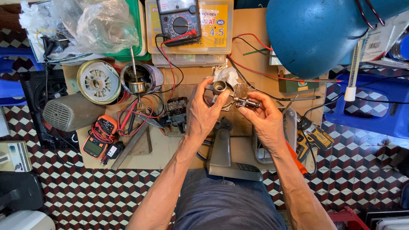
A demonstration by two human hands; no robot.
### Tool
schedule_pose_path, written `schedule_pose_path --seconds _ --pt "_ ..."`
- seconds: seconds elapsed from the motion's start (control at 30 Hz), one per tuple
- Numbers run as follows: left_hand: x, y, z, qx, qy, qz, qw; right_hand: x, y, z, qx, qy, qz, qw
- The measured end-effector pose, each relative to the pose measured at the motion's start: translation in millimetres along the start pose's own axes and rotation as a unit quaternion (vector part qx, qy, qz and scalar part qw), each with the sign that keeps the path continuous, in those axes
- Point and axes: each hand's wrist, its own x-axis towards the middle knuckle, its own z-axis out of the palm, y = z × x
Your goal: The person disassembles a small electrical motor on a workbench, using a cordless drill to remove screws and separate the housing. They remove the rotor and stator, inspect the internal components, and place the parts on the table.
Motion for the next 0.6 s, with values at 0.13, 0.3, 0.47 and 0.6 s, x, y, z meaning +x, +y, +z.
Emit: schedule_pose_path --seconds 0.13,0.3,0.47,0.6 --pt "-1.7 2.4 0.0 -0.041 -0.006 0.0 0.999 -3.6 -0.8 0.9 -0.021 -0.012 -0.027 0.999" --pt "-3.2 1.9 -0.9 -0.066 -0.008 0.023 0.997 -6.1 -0.8 -0.4 -0.067 -0.01 -0.041 0.997" --pt "-2.5 -2.6 -1.7 -0.054 -0.02 0.013 0.998 -7.2 1.3 -0.5 -0.046 -0.015 -0.046 0.998" --pt "0.0 -9.4 -0.1 -0.022 -0.025 -0.056 0.998 -6.9 2.4 1.7 -0.049 -0.015 -0.054 0.997"
